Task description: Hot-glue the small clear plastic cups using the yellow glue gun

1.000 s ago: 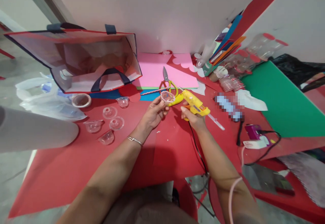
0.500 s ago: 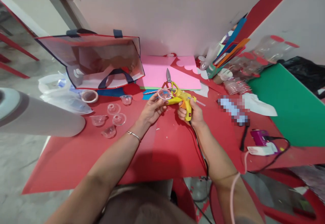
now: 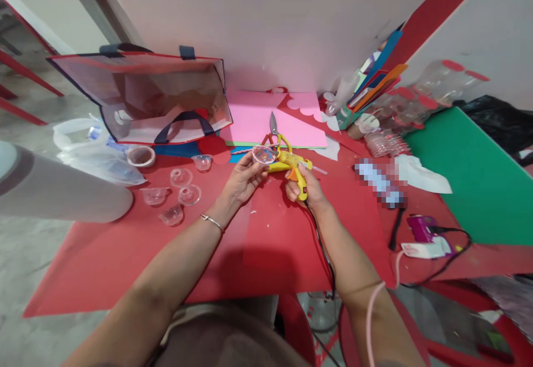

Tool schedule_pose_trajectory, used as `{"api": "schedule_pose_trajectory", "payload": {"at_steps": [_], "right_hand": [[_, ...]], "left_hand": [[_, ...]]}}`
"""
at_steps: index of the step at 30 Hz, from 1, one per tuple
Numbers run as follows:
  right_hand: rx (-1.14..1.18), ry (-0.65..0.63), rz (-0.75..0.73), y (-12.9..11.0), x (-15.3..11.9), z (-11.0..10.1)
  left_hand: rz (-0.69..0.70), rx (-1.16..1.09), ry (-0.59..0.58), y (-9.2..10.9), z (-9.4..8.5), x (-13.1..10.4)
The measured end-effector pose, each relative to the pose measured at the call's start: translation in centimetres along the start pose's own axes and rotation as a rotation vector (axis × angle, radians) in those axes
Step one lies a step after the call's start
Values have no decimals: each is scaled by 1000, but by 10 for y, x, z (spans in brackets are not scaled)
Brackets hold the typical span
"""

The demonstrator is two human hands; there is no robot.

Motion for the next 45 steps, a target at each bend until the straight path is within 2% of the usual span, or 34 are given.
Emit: {"api": "schedule_pose_trajectory", "payload": {"at_steps": [25, 32, 45], "right_hand": [[-26, -16, -7, 1, -2, 1], [-40, -6, -8, 3, -1, -2], [-76, -10, 9, 1, -3, 1]], "left_hand": [[-10, -21, -11, 1, 2, -3], [-34, -27, 30, 1, 3, -3], [-33, -50, 28, -2, -1, -1]]}}
Point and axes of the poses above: each hand's wrist, its own x-axis towards the middle knuckle, its own z-axis out of the palm, y = z × x, the point moved 2 cm from there along x, towards the middle knuckle, and after that the axes turned 10 degrees about y, right-handed, at the moved point
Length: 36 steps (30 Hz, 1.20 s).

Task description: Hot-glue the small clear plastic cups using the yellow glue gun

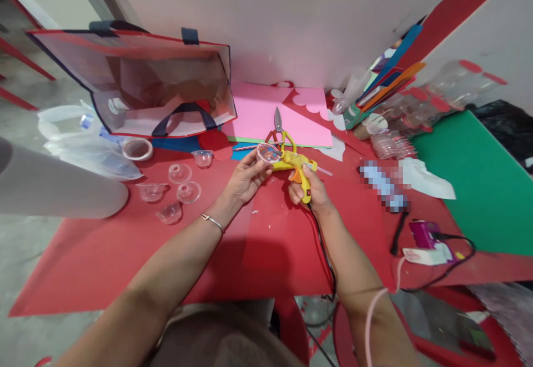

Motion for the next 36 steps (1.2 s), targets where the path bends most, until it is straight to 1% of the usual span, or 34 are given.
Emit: {"api": "schedule_pose_trajectory", "payload": {"at_steps": [7, 13, 20, 29, 36], "right_hand": [[-10, -5, 0, 0, 0, -1], [11, -24, -12, -1, -1, 0], [8, -23, 1, -2, -2, 2], [38, -59, -7, 1, 0, 1], [33, -45, -5, -1, -1, 2]], "left_hand": [[-3, 9, 26, 1, 2, -1], [-8, 2, 14, 2, 5, -3], [-18, 9, 48, 3, 6, -4], [0, -1, 16, 2, 6, -3], [10, 15, 26, 2, 6, -2]]}}
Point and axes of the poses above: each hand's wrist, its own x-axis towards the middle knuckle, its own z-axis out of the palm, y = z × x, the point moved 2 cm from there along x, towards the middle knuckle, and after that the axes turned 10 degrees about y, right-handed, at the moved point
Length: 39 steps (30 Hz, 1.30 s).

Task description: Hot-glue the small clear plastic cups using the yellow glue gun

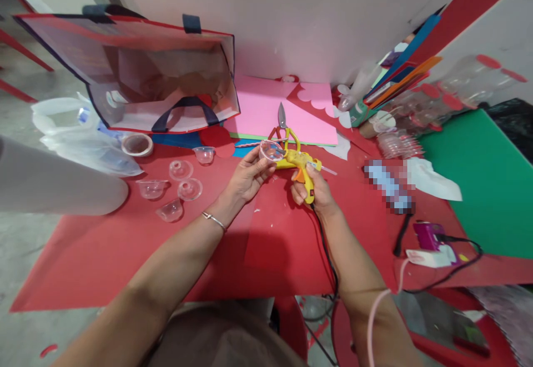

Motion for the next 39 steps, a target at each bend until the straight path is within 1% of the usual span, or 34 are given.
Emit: {"api": "schedule_pose_trajectory", "payload": {"at_steps": [3, 12, 36, 39], "right_hand": [[-7, -2, 5, 0, 0, 0], [-1, -1, -1, 3, 1, -2], [0, -16, 10, -1, -1, 2], [-1, -12, 13, -2, -1, 3]], "left_hand": [[3, 7, 2, -1, -1, 1], [22, -21, -42, -2, -4, 3], [7, -13, -4, -2, -3, 2], [17, -13, -15, -2, -4, 3]]}}
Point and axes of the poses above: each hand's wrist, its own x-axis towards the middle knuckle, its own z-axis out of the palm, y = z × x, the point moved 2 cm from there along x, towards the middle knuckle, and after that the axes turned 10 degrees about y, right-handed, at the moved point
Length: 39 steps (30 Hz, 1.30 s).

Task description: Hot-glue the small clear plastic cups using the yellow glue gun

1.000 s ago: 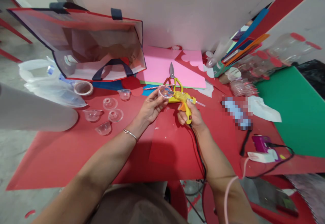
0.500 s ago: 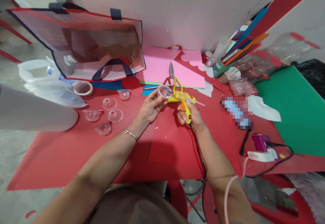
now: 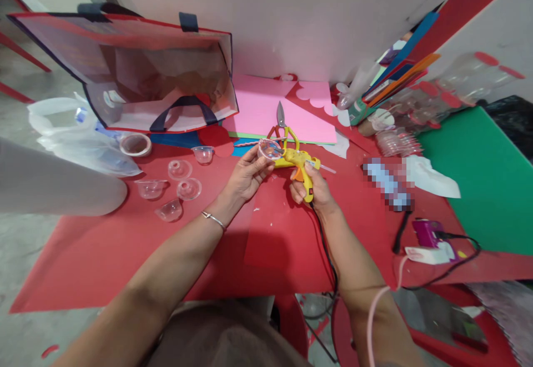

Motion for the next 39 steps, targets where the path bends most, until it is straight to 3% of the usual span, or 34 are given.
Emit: {"api": "schedule_pose_trajectory", "payload": {"at_steps": [10, 20, 31, 39], "right_hand": [[12, 15, -26, 2, 1, 0], [111, 111, -3, -4, 5, -7], [13, 71, -70, 1, 4, -5], [-49, 73, -103, 1, 0, -4]], "left_hand": [[-22, 22, 17, 1, 1, -2], [-59, 48, -77, 2, 5, -7], [-61, 27, -25, 6, 6, -7], [-15, 16, -71, 2, 0, -4]]}}
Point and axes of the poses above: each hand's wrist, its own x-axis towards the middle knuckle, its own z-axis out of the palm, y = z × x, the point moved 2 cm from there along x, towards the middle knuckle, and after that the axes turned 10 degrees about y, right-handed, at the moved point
